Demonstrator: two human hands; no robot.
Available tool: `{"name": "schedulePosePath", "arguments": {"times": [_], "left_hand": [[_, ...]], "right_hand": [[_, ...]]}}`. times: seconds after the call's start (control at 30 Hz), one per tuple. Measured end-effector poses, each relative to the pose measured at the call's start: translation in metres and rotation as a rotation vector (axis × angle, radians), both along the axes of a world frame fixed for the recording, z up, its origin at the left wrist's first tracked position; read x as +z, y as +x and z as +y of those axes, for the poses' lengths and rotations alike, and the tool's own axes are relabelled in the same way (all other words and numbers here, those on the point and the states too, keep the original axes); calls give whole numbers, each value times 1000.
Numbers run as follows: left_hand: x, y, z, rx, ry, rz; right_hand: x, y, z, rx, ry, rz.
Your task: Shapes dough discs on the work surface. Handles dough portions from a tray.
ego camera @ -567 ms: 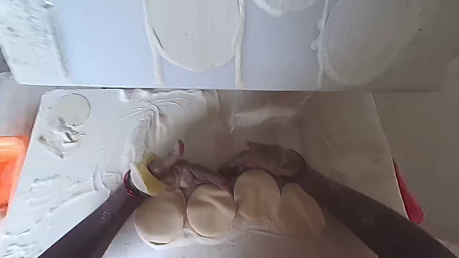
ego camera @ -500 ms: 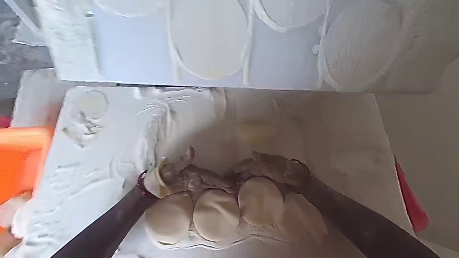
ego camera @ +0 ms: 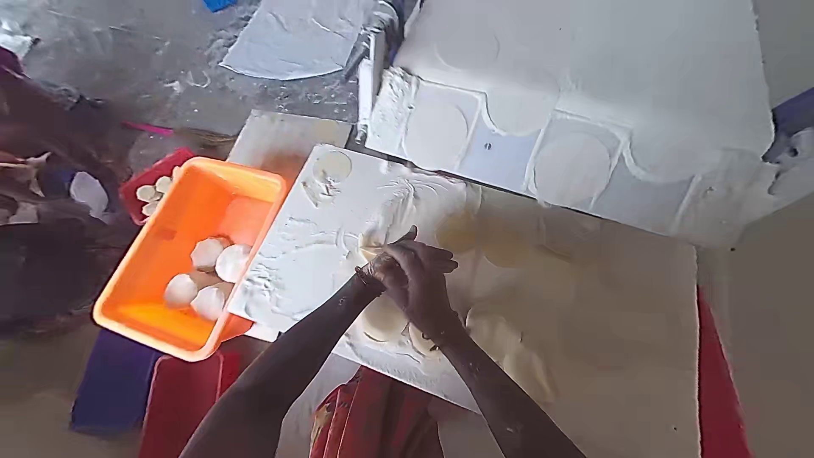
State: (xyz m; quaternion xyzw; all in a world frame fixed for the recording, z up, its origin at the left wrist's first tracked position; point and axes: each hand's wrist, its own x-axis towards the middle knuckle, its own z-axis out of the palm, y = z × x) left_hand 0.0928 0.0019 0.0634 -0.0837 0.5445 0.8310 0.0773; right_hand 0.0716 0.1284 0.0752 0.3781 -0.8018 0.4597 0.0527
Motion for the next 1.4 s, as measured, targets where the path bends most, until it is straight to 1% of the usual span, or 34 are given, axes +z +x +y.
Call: {"name": "schedulePosePath", "arguments": {"times": [0.03,0.07,0.1,0.13,0.17,0.2,0.23,0.27,0.33,0.4,0.47,0.57,0.63,0.77,0.8,0.87,0.97,1.03,1.07,1.1,1.17,1.2,1.27,1.37,1.4], "left_hand": [[18,3,-2,24,29,-108],[29,6,-8,76,30,-197],[37,13,-16,154,-22,-281],[43,23,-24,263,-137,-332],[45,35,-35,377,-315,-353],[41,48,-48,448,-499,-378],[32,58,-57,475,-643,-431],[22,64,-62,473,-735,-478],[12,62,-67,468,-867,-508],[2,61,-71,499,-905,-528],[-14,68,-78,557,-776,-523],[-14,91,-81,601,-503,-497],[-16,98,-82,687,-347,-439],[-18,98,-74,819,-101,-217],[-17,95,-73,819,-11,-169],[-12,94,-67,754,193,-104],[11,101,-50,677,500,-121],[25,107,-41,637,637,-158],[29,109,-37,615,639,-167],[30,113,-32,587,578,-179],[23,126,-21,533,418,-212],[20,129,-17,558,339,-245],[17,132,-8,579,66,-266],[1,133,1,485,-361,-232],[-4,129,2,442,-516,-242]], "right_hand": [[4,-5,-2,-44,-21,-13],[11,-12,-1,-102,-32,-30],[19,-19,3,-158,-22,-61],[25,-25,6,-192,12,-111],[30,-29,6,-187,74,-185],[31,-31,2,-147,155,-261],[25,-28,-5,-84,228,-314],[17,-25,-15,-21,289,-324],[3,-22,-38,46,402,-274],[-8,-21,-56,28,536,-255],[-21,-32,-68,-18,621,-304],[-22,-48,-73,-17,636,-433],[-10,-48,-75,16,565,-436],[33,-25,-73,74,412,-298],[45,-18,-72,81,388,-302],[69,-6,-68,99,317,-364],[91,14,-53,144,170,-508],[90,22,-47,110,115,-580],[82,24,-45,69,78,-606],[71,26,-42,25,46,-633],[52,39,-26,-48,30,-695],[45,45,-20,-65,37,-712],[35,56,-10,-104,59,-702],[12,62,-1,-162,30,-625],[6,61,1,-166,56,-580]]}}
